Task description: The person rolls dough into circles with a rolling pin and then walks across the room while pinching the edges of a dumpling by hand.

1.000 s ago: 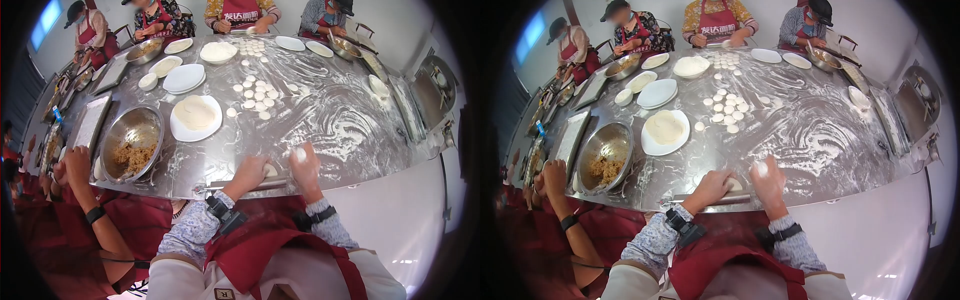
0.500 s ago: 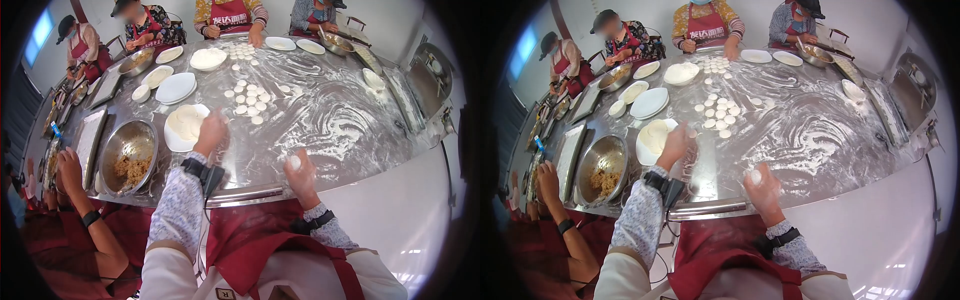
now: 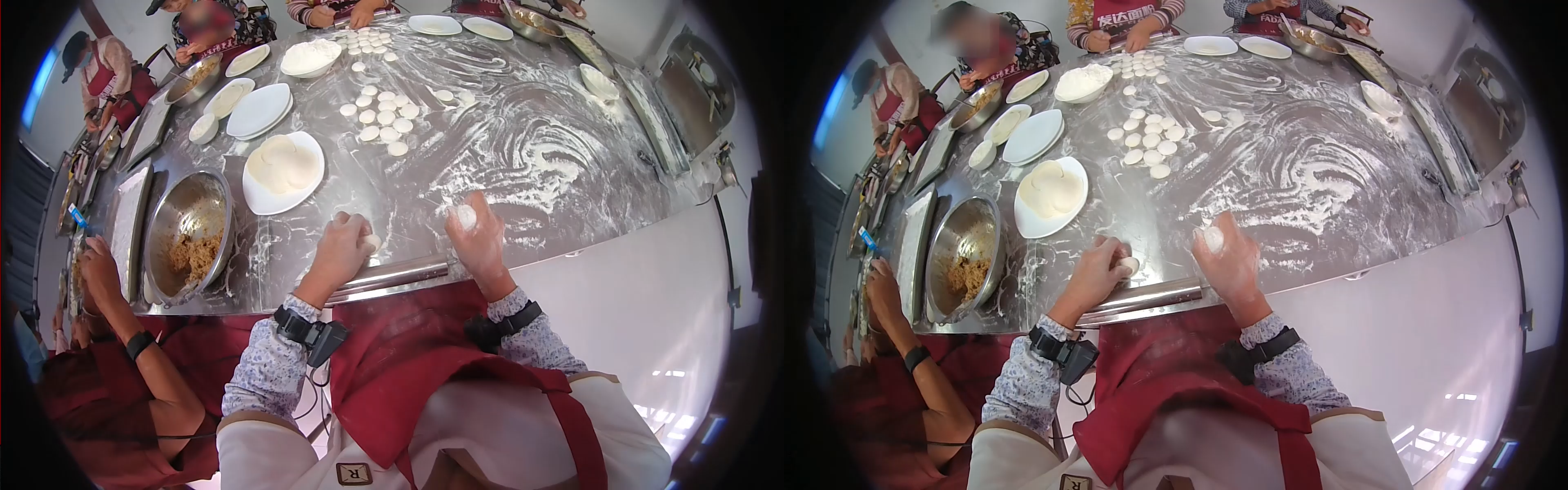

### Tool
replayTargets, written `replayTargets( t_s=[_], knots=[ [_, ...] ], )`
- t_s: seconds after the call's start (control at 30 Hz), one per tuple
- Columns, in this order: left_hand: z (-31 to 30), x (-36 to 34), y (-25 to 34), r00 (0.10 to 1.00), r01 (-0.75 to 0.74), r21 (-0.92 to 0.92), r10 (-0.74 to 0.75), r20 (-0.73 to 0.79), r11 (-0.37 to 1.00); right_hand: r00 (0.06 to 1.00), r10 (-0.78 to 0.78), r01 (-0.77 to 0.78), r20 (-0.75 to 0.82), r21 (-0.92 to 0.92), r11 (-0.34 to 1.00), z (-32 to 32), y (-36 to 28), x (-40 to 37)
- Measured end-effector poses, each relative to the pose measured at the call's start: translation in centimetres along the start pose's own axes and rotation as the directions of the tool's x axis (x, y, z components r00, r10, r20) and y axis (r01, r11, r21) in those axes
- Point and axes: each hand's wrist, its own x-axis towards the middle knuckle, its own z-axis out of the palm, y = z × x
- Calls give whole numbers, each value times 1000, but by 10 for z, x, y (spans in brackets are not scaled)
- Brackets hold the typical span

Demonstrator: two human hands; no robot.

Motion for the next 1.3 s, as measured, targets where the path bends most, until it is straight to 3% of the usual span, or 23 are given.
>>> replayTargets(
  t_s=[0.03,0.1,0.13,0.37,0.5,0.67,0.73,0.77,0.83,0.9,0.97,1.03,1.1,1.13,1.2,1.3],
  knots=[
    [-3,-1,6,1000,-2,-4,2,2,1000,1000,-3,3,-4,21,1000,-1,-1,0],
    [-8,1,19,964,194,-141,-162,209,971,1000,8,-8,-2,21,1000,-2,-3,1],
    [5,2,15,986,78,-125,-59,155,989,1000,21,-21,3,24,1000,-3,-4,0],
    [30,24,40,979,-100,-173,128,161,980,997,-28,30,66,-34,999,-28,-35,-3],
    [37,36,47,970,-170,-135,190,153,976,998,-14,18,54,-78,997,12,-13,27],
    [48,47,43,988,-125,-146,136,68,981,998,-18,26,58,-150,988,30,-10,45],
    [42,42,41,947,-229,-47,234,222,972,992,114,-105,49,-157,982,13,-9,21],
    [38,37,42,949,-220,-53,227,220,974,992,112,-101,59,-161,982,5,-8,8],
    [27,31,44,965,-77,-47,86,247,996,995,96,-97,16,20,995,-5,-6,-11],
    [31,25,41,962,-59,-91,81,260,994,995,99,-99,-12,-23,995,10,-2,1],
    [31,31,48,989,-35,18,32,147,999,997,61,-54,51,-115,992,30,-3,38],
    [36,40,50,997,-19,30,17,71,999,1000,-7,10,21,-178,984,46,-7,58],
    [43,46,43,1000,-19,-121,16,-27,992,997,-77,76,4,-240,968,47,-11,60],
    [41,48,41,999,-18,-121,14,-40,992,1000,-26,26,2,-204,979,39,-11,51],
    [39,44,34,981,-119,-80,130,143,990,1000,26,-24,10,-169,985,20,-9,27],
    [27,33,31,978,-58,-143,85,189,988,989,144,-139,45,-98,985,7,-6,8]
  ],
)
